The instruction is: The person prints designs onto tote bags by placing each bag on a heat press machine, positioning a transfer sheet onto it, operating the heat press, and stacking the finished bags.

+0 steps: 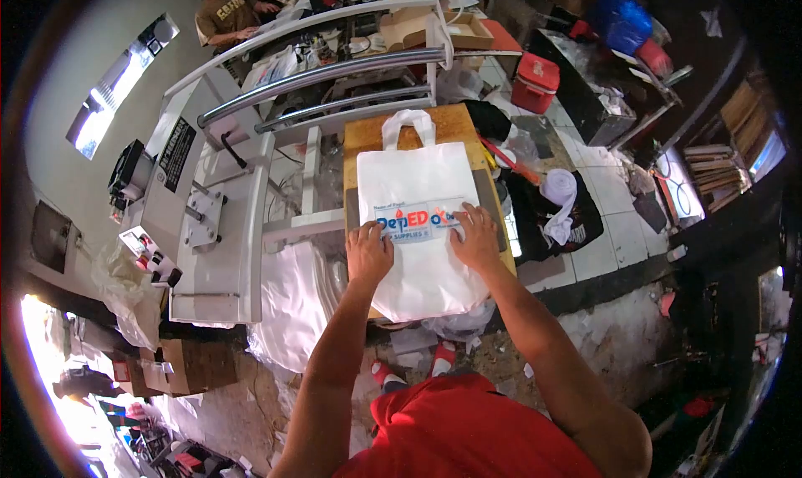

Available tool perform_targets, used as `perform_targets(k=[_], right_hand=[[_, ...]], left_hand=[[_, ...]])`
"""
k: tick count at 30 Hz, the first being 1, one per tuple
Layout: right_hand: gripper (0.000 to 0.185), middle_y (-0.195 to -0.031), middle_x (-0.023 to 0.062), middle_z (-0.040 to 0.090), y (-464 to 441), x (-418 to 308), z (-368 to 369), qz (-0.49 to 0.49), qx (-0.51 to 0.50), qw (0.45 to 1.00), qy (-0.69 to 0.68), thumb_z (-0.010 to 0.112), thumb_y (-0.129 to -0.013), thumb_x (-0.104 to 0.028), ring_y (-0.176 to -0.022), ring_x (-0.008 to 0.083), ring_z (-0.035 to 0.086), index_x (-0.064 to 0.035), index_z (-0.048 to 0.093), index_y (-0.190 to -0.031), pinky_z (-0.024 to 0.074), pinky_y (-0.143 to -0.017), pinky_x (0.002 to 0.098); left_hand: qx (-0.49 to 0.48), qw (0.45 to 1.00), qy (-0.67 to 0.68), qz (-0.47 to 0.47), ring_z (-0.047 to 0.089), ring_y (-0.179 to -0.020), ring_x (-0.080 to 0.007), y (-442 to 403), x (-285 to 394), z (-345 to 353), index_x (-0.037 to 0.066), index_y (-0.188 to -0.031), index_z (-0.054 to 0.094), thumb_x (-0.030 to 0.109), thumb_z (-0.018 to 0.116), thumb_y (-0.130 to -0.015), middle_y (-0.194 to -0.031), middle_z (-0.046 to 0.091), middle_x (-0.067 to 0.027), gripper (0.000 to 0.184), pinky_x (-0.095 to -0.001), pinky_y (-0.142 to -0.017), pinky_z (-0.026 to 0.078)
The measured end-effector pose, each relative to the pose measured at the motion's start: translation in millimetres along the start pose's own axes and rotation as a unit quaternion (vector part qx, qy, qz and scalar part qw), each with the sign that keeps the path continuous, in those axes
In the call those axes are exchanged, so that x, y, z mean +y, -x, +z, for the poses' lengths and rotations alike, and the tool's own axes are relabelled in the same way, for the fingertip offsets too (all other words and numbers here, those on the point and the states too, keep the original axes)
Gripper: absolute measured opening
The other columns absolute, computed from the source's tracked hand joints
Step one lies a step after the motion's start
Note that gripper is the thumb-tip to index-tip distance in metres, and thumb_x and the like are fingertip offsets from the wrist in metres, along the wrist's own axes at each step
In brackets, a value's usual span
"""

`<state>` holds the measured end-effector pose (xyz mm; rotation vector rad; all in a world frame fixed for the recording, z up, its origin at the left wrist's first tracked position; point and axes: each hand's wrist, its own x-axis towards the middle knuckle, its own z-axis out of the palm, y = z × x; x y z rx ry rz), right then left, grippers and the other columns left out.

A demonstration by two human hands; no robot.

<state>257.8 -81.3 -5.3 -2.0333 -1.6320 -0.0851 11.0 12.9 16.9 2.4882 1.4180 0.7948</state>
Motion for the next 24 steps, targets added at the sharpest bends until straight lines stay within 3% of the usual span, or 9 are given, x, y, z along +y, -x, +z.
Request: perform_targets(k=[7, 14, 19, 24], right_hand=[[0.044, -0.149, 0.0098, 0.046, -0.4, 6.6, 7.4, 0.003, 0.016, 1.000, -0.011, 0.066, -0.090, -0.028, -0.136, 0.0358, 0.040, -0.0139, 0.059, -0.131, 0.0351, -0.105, 0.0599], [0.043, -0.145, 0.0097, 0.050, 0.4, 7.9, 8.8, 0.010, 0.046, 0.999, -0.027, 0.067, -0.089, -0.027, -0.134, 0.0352, 0.043, -0.0135, 0.060, -0.129, 0.0358, -0.105, 0.0587], [0.041, -0.141, 0.0131, 0.052, -1.6, 5.1, 1.0, 0.015, 0.040, 0.998, -0.042, 0.068, -0.088, -0.024, -0.132, 0.0351, 0.045, -0.0116, 0.062, -0.127, 0.0369, -0.105, 0.0567], [0.042, -0.139, 0.0138, 0.052, -0.5, 3.0, 0.6, 0.015, 0.052, 0.997, -0.046, 0.068, -0.087, -0.023, -0.131, 0.0353, 0.045, -0.0103, 0.062, -0.127, 0.0369, -0.105, 0.0556]], left_hand=[[0.010, 0.999, -0.037, 0.009, 0.051, -0.125, -0.0352, 5.3, -5.5, 10.3, 0.005, -0.128, 0.065, 0.023, 0.060, -0.094, -0.138, 0.059, -0.0119, 0.039, -0.0483, -0.111, 0.037], [0.033, 0.999, 0.028, 0.009, 0.052, -0.125, -0.0385, 1.3, -11.8, 16.0, 0.003, -0.128, 0.060, 0.017, 0.063, -0.094, -0.137, 0.059, -0.0156, 0.038, -0.0498, -0.107, 0.041], [0.042, 0.999, 0.031, 0.011, 0.055, -0.121, -0.0394, 1.9, -15.1, 18.7, 0.001, -0.118, 0.065, 0.013, 0.064, -0.091, -0.133, 0.061, -0.0187, 0.030, -0.0475, -0.107, 0.041], [0.039, 0.999, 0.037, 0.002, 0.053, -0.123, -0.0379, 3.2, -14.6, 18.6, 0.001, -0.118, 0.066, 0.016, 0.064, -0.090, -0.134, 0.061, -0.0183, 0.032, -0.0471, -0.109, 0.039]])
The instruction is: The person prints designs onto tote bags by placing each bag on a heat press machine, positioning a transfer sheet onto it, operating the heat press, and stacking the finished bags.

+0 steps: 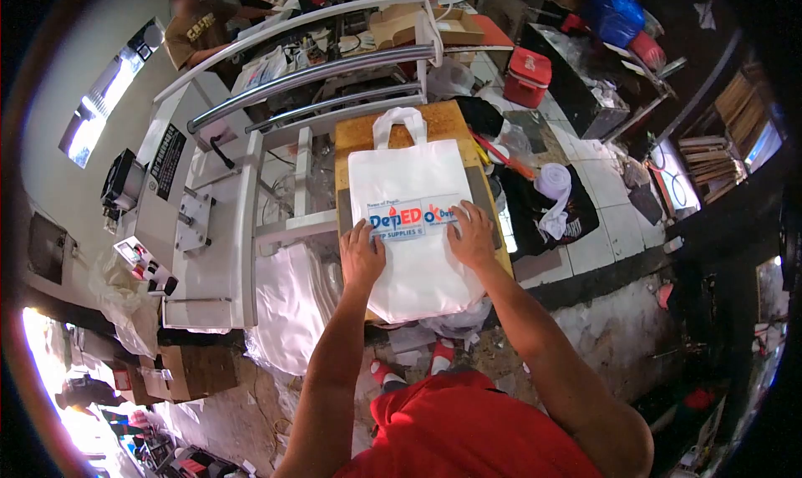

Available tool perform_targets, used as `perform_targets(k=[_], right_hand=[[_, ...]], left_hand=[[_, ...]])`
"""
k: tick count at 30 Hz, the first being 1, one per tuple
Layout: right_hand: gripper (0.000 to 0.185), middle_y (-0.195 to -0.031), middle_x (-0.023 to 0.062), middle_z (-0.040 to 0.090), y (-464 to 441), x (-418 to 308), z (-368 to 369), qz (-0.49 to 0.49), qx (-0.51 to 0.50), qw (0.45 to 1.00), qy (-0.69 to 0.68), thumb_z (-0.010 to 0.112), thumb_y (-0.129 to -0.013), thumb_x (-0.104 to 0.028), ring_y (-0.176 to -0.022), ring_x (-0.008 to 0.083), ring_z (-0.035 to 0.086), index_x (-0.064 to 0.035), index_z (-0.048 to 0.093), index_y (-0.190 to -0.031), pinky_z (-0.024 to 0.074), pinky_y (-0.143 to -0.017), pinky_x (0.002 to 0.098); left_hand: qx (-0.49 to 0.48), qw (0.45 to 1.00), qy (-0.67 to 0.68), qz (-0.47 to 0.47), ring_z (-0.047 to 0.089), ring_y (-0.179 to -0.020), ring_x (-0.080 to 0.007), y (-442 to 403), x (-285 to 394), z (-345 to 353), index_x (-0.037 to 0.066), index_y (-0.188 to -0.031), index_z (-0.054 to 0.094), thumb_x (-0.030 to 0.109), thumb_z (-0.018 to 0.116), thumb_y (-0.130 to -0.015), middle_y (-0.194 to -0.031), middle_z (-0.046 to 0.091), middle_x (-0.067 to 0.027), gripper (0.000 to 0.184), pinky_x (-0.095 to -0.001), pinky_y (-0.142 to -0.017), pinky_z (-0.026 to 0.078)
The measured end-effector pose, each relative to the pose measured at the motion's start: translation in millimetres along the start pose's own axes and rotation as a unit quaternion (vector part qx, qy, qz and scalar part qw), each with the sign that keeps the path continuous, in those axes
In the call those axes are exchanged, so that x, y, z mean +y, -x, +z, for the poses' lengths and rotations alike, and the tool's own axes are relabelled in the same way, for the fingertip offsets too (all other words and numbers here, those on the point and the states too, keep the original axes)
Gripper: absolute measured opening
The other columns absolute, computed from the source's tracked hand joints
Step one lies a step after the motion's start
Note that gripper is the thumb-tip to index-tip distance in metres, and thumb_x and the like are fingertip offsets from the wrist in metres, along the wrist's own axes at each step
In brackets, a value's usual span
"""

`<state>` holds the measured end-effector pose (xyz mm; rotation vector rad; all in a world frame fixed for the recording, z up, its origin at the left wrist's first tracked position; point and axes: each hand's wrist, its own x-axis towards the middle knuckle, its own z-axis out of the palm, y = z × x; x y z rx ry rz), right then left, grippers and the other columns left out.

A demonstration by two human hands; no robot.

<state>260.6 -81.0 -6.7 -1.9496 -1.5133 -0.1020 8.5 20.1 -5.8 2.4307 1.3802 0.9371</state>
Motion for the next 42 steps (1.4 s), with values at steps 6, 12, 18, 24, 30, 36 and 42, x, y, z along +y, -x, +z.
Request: perform_targets(k=[6, 12, 18, 24, 30, 36, 42], right_hand=[[0.044, -0.139, 0.0129, 0.052, 1.5, 4.4, 6.5, -0.006, 0.007, 1.000, 0.014, 0.068, -0.088, -0.025, -0.132, 0.0343, 0.044, -0.0098, 0.062, -0.129, 0.0366, -0.105, 0.0568], [0.044, -0.141, 0.0124, 0.051, 0.4, 2.7, 4.4, 0.011, -0.014, 1.000, 0.007, 0.067, -0.088, -0.025, -0.133, 0.0338, 0.043, -0.0100, 0.061, -0.129, 0.0365, -0.104, 0.0576], [0.044, -0.142, 0.0122, 0.050, -0.6, 3.5, 6.7, 0.007, -0.015, 1.000, 0.013, 0.067, -0.088, -0.025, -0.133, 0.0338, 0.044, -0.0109, 0.062, -0.130, 0.0370, -0.105, 0.0559], [0.045, -0.143, 0.0115, 0.051, -0.3, 3.2, 7.9, 0.000, -0.005, 1.000, 0.018, 0.067, -0.088, -0.025, -0.133, 0.0334, 0.044, -0.0108, 0.062, -0.130, 0.0375, -0.104, 0.0555], [0.045, -0.141, 0.0135, 0.053, 1.3, 7.8, 11.6, -0.009, 0.010, 1.000, 0.017, 0.069, -0.086, -0.024, -0.131, 0.0348, 0.046, -0.0092, 0.063, -0.128, 0.0376, -0.105, 0.0549], [0.042, -0.133, 0.0180, 0.060, -5.9, 10.8, 16.7, -0.061, 0.026, 0.998, 0.024, 0.071, -0.082, -0.018, -0.125, 0.0382, 0.053, -0.0079, 0.066, -0.122, 0.0388, -0.108, 0.0527], [0.045, -0.140, 0.0158, 0.055, 0.5, 12.3, 17.3, -0.054, 0.022, 0.998, 0.032, 0.069, -0.086, -0.020, -0.130, 0.0390, 0.048, -0.0104, 0.062, -0.129, 0.0400, -0.107, 0.0535]], left_hand=[[0.013, 1.000, 0.001, 0.013, 0.055, -0.122, -0.0380, 0.8, -3.2, 1.8, 0.001, -0.117, 0.066, 0.013, 0.063, -0.090, -0.133, 0.062, -0.0186, 0.030, -0.0477, -0.107, 0.040], [0.025, 0.999, 0.018, 0.012, 0.056, -0.121, -0.0385, 0.3, -3.5, 1.3, 0.000, -0.115, 0.066, 0.012, 0.063, -0.089, -0.130, 0.063, -0.0207, 0.029, -0.0481, -0.107, 0.040], [0.028, 0.999, 0.038, 0.002, 0.055, -0.120, -0.0400, 0.4, -4.9, 0.0, -0.001, -0.114, 0.066, 0.010, 0.063, -0.088, -0.130, 0.062, -0.0211, 0.029, -0.0486, -0.106, 0.042], [0.042, 0.997, 0.065, -0.007, 0.056, -0.120, -0.0410, -0.4, -0.6, -11.3, 0.001, -0.115, 0.065, 0.008, 0.063, -0.087, -0.129, 0.062, -0.0215, 0.029, -0.0491, -0.106, 0.043], [0.131, 0.990, 0.056, 0.016, 0.056, -0.117, -0.0410, 22.3, -11.9, -113.5, 0.001, -0.114, 0.063, 0.002, 0.062, -0.084, -0.123, 0.063, -0.0207, 0.030, -0.0478, -0.102, 0.045], [0.231, 0.956, -0.175, -0.050, 0.060, -0.103, -0.0388, 53.8, -97.4, -299.8, 0.002, -0.104, 0.062, 0.000, 0.059, -0.082, -0.104, 0.065, -0.0180, 0.023, -0.0472, -0.094, 0.046], [0.098, 0.898, -0.343, -0.256, 0.061, -0.110, -0.0406, 48.7, -197.3, -420.8, 0.002, -0.121, 0.064, 0.025, 0.067, -0.083, -0.115, 0.065, -0.0211, 0.045, -0.0490, -0.097, 0.049]])
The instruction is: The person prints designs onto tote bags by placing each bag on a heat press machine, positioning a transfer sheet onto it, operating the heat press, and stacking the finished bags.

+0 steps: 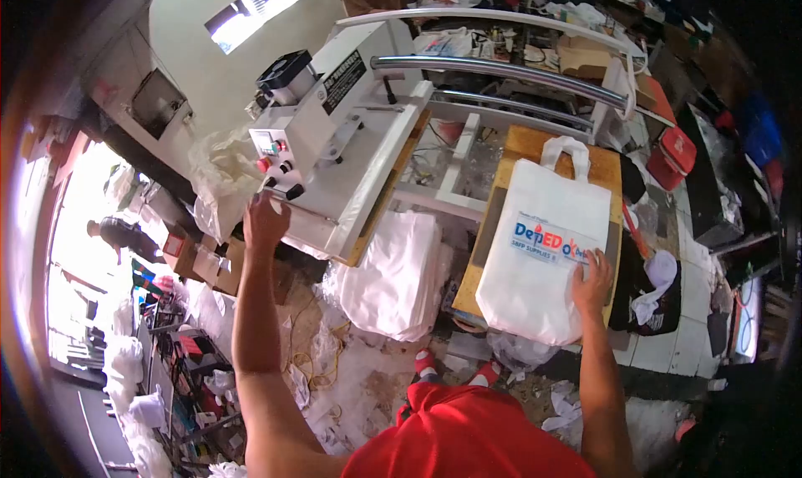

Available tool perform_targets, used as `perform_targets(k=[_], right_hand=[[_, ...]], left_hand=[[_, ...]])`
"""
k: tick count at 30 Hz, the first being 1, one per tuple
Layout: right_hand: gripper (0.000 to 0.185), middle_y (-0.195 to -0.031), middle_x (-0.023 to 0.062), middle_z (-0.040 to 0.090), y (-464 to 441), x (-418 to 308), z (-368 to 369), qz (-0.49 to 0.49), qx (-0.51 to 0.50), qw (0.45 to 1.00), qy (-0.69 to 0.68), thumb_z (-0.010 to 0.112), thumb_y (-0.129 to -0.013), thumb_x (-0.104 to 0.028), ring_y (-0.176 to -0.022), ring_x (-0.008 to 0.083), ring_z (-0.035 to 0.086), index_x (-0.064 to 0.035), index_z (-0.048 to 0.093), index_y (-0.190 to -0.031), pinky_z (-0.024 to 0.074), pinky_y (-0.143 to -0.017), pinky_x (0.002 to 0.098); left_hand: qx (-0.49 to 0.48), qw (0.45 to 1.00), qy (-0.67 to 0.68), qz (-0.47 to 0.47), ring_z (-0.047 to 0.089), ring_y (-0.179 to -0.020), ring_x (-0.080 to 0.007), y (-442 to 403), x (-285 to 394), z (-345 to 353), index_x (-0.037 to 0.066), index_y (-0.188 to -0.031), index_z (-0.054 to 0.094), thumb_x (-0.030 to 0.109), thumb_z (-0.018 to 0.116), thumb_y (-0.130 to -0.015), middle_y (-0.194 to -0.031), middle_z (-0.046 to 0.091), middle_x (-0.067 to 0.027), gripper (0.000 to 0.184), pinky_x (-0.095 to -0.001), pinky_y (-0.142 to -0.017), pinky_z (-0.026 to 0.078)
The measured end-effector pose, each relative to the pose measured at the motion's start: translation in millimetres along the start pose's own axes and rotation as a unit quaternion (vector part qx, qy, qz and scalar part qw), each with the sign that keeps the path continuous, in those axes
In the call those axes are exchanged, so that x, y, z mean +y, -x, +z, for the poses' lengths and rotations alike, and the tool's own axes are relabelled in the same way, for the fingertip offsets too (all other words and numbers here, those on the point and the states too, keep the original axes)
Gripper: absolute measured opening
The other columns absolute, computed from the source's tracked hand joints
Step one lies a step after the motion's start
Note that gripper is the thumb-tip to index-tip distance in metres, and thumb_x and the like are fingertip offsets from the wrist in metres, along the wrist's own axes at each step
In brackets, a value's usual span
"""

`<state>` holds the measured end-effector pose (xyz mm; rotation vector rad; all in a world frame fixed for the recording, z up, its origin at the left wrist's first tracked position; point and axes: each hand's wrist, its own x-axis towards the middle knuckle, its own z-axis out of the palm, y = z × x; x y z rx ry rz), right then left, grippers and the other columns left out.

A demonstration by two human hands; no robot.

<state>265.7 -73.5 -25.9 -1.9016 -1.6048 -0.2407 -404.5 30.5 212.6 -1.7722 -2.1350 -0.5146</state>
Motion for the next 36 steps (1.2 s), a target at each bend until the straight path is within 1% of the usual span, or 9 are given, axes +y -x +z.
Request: perform_targets(k=[3, 5, 9, 12, 14, 21, 25, 28, 36], right_hand=[[0.045, -0.139, 0.0156, 0.055, -2.8, -2.6, 0.3, 0.010, -0.007, 1.000, 0.008, 0.071, -0.085, -0.021, -0.128, 0.0388, 0.049, -0.0107, 0.063, -0.128, 0.0402, -0.106, 0.0536], [0.044, -0.137, 0.0153, 0.056, 0.3, 7.9, 8.1, -0.013, 0.019, 1.000, -0.011, 0.072, -0.084, -0.022, -0.127, 0.0387, 0.050, -0.0108, 0.064, -0.126, 0.0399, -0.106, 0.0539], [0.041, -0.135, 0.0157, 0.057, 0.2, 1.5, 0.6, -0.007, 0.034, 0.999, 0.001, 0.072, -0.083, -0.023, -0.127, 0.0380, 0.050, -0.0096, 0.065, -0.122, 0.0401, -0.105, 0.0533], [0.043, -0.137, 0.0153, 0.056, -0.1, 2.5, -4.0, 0.008, 0.022, 1.000, -0.004, 0.070, -0.085, -0.023, -0.128, 0.0369, 0.048, -0.0098, 0.064, -0.125, 0.0398, -0.105, 0.0534], [0.044, -0.140, 0.0145, 0.053, -1.4, -5.0, -11.2, 0.034, -0.010, 0.999, -0.009, 0.068, -0.087, -0.024, -0.130, 0.0359, 0.047, -0.0098, 0.062, -0.128, 0.0389, -0.105, 0.0541], [0.043, -0.139, 0.0136, 0.053, -2.1, -7.1, -14.3, 0.037, -0.007, 0.999, -0.016, 0.066, -0.089, -0.025, -0.131, 0.0350, 0.046, -0.0093, 0.062, -0.129, 0.0384, -0.105, 0.0547], [0.043, -0.139, 0.0136, 0.053, -1.5, -9.2, -16.6, 0.046, -0.011, 0.999, -0.020, 0.067, -0.089, -0.025, -0.131, 0.0350, 0.046, -0.0093, 0.063, -0.128, 0.0385, -0.104, 0.0546], [0.042, -0.139, 0.0137, 0.053, 0.5, -10.0, -16.1, 0.041, -0.007, 0.999, -0.021, 0.067, -0.088, -0.025, -0.130, 0.0351, 0.047, -0.0093, 0.063, -0.128, 0.0389, -0.104, 0.0546], [0.041, -0.137, 0.0135, 0.055, -1.3, -7.4, -11.1, 0.045, 0.002, 0.999, -0.025, 0.068, -0.087, -0.024, -0.129, 0.0352, 0.047, -0.0093, 0.063, -0.126, 0.0402, -0.103, 0.0548]], left_hand=[[-0.004, 0.987, -0.071, 0.145, 0.058, -0.115, -0.0421, -19.1, -28.0, 21.7, 0.002, -0.134, 0.055, 0.022, 0.070, -0.081, -0.125, 0.061, -0.0221, 0.059, -0.0518, -0.100, 0.048], [0.027, 0.968, -0.044, 0.246, 0.058, -0.116, -0.0440, -35.3, -63.1, 63.8, 0.001, -0.129, 0.058, 0.019, 0.069, -0.081, -0.123, 0.062, -0.0240, 0.053, -0.0516, -0.101, 0.047], [-0.159, 0.977, -0.026, 0.142, 0.059, -0.107, -0.0475, -64.9, -81.3, 113.0, -0.001, -0.104, 0.061, 0.006, 0.063, -0.084, -0.109, 0.063, -0.0273, 0.021, -0.0548, -0.093, 0.048], [-0.120, 0.975, -0.036, 0.182, 0.058, -0.110, -0.0467, -49.7, -50.9, 88.4, -0.001, -0.107, 0.060, 0.006, 0.065, -0.085, -0.112, 0.061, -0.0272, 0.024, -0.0537, -0.095, 0.047], [-0.159, 0.978, -0.076, 0.112, 0.056, -0.112, -0.0462, -46.4, -37.0, 77.8, -0.001, -0.110, 0.059, 0.009, 0.066, -0.087, -0.115, 0.059, -0.0262, 0.026, -0.0528, -0.097, 0.047], [-0.149, 0.981, -0.023, 0.123, 0.056, -0.113, -0.0451, -36.8, -26.9, 81.4, 0.000, -0.111, 0.059, 0.011, 0.067, -0.088, -0.117, 0.059, -0.0241, 0.027, -0.0538, -0.098, 0.045], [-0.169, 0.971, -0.109, 0.129, 0.053, -0.119, -0.0408, -10.9, 26.2, 49.3, 0.003, -0.111, 0.061, 0.023, 0.069, -0.089, -0.119, 0.059, -0.0203, 0.031, -0.0564, -0.104, 0.038], [-0.129, 0.971, -0.035, 0.200, 0.053, -0.115, -0.0425, 6.8, 43.0, 45.9, 0.003, -0.105, 0.062, 0.033, 0.068, -0.090, -0.114, 0.060, -0.0209, 0.034, -0.0592, -0.103, 0.037], [-0.076, 0.946, 0.117, 0.291, 0.056, -0.102, -0.0407, 69.2, 155.6, 18.8, 0.004, -0.102, 0.063, 0.031, 0.069, -0.091, -0.101, 0.062, -0.0174, 0.029, -0.0577, -0.099, 0.038]])
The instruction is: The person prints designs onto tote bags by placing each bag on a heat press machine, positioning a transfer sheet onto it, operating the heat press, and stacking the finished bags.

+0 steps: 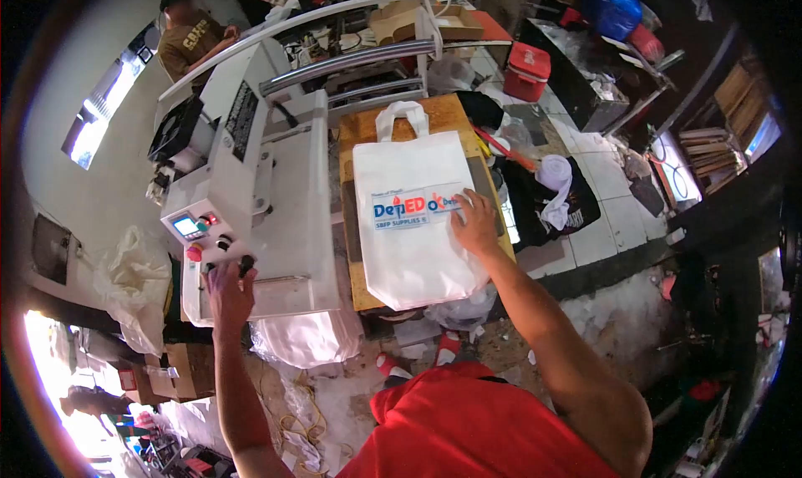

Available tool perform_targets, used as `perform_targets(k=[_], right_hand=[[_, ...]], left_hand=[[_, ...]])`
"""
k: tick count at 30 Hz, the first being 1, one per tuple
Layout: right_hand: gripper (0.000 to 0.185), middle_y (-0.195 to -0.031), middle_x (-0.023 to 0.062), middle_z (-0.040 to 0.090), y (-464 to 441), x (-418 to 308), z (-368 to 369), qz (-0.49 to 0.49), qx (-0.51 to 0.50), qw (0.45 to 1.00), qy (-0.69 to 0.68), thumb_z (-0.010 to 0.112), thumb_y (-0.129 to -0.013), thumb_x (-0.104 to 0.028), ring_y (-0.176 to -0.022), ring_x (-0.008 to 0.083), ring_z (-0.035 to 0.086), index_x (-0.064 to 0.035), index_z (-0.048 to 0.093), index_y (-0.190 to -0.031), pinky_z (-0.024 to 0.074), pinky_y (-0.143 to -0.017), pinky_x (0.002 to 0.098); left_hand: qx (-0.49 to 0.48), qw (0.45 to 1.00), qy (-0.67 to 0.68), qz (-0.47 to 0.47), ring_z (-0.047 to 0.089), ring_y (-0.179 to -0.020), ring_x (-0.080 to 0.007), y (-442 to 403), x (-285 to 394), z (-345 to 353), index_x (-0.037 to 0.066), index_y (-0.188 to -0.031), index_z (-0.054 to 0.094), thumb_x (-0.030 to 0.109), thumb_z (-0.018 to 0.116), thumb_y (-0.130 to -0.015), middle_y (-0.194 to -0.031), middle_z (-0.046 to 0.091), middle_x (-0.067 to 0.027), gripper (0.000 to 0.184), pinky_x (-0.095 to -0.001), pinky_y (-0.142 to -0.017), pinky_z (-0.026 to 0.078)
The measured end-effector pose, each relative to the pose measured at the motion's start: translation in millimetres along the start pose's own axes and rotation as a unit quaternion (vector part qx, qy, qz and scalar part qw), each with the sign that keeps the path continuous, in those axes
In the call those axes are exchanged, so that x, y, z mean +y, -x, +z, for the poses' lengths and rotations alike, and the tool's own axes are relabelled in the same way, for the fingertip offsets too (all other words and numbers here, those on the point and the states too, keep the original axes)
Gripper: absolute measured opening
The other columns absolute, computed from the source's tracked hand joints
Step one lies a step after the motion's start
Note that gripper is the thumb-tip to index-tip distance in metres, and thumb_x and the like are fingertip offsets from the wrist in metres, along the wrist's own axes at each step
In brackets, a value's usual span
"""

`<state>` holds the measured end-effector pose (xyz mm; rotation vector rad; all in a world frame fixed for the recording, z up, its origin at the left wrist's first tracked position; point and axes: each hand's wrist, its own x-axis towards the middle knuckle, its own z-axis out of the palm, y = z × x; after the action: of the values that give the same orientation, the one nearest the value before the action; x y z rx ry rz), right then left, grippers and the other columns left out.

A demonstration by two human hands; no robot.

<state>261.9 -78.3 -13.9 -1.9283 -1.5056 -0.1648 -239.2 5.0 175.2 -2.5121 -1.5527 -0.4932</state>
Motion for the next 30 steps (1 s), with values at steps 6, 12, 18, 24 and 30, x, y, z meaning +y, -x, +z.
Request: perform_targets(k=[6, 12, 18, 24, 30], right_hand=[[0.043, -0.138, 0.0131, 0.055, 0.7, 2.3, -0.6, -0.007, 0.016, 1.000, -0.011, 0.068, -0.087, -0.024, -0.129, 0.0352, 0.048, -0.0098, 0.064, -0.127, 0.0404, -0.104, 0.0535], [0.043, -0.136, 0.0145, 0.057, -3.7, 10.9, -0.7, 0.000, 0.046, 0.997, -0.055, 0.065, -0.089, -0.020, -0.127, 0.0357, 0.050, -0.0065, 0.063, -0.129, 0.0411, -0.105, 0.0510], [0.044, -0.136, 0.0206, 0.059, -12.1, 37.6, -14.9, 0.103, -0.024, 0.960, -0.258, 0.059, -0.095, -0.020, -0.127, 0.0376, 0.055, -0.0006, 0.057, -0.135, 0.0402, -0.111, 0.0433], [0.037, -0.135, 0.0204, 0.060, -30.9, 98.2, -52.1, 0.157, 0.100, 0.918, -0.350, 0.048, -0.103, -0.012, -0.125, 0.0296, 0.059, 0.0000, 0.055, -0.136, 0.0428, -0.109, 0.0373], [0.017, -0.109, 0.0194, 0.063, -11.5, -79.4, -185.5, -0.028, 0.069, 0.942, -0.329, 0.055, -0.096, -0.009, -0.106, 0.0307, 0.062, 0.0010, 0.059, -0.110, 0.0471, -0.097, 0.0411]], left_hand=[[0.012, 0.999, 0.045, 0.028, 0.058, -0.104, -0.0364, -6.9, 85.1, 16.0, 0.008, -0.099, 0.066, 0.032, 0.071, -0.090, -0.099, 0.066, -0.0122, 0.027, -0.0605, -0.106, 0.032], [0.015, 0.994, 0.083, 0.065, 0.059, -0.107, -0.0325, -16.5, 170.3, 20.0, 0.010, -0.102, 0.069, 0.035, 0.072, -0.088, -0.101, 0.068, -0.0100, 0.028, -0.0599, -0.107, 0.030], [0.023, 0.990, 0.107, 0.085, 0.059, -0.108, -0.0313, -23.0, 240.8, 24.6, 0.012, -0.104, 0.069, 0.033, 0.072, -0.087, -0.101, 0.067, -0.0084, 0.027, -0.0584, -0.106, 0.031], [0.028, 0.984, 0.139, 0.112, 0.059, -0.102, -0.0285, -28.0, 285.4, 32.5, 0.012, -0.105, 0.067, 0.032, 0.073, -0.085, -0.098, 0.066, -0.0078, 0.029, -0.0501, -0.090, 0.039], [-0.017, 0.967, 0.217, 0.131, 0.058, -0.104, -0.0298, -28.3, 303.8, 31.9, 0.010, -0.110, 0.066, 0.024, 0.071, -0.086, -0.103, 0.065, -0.0105, 0.028, -0.0494, -0.091, 0.038]])
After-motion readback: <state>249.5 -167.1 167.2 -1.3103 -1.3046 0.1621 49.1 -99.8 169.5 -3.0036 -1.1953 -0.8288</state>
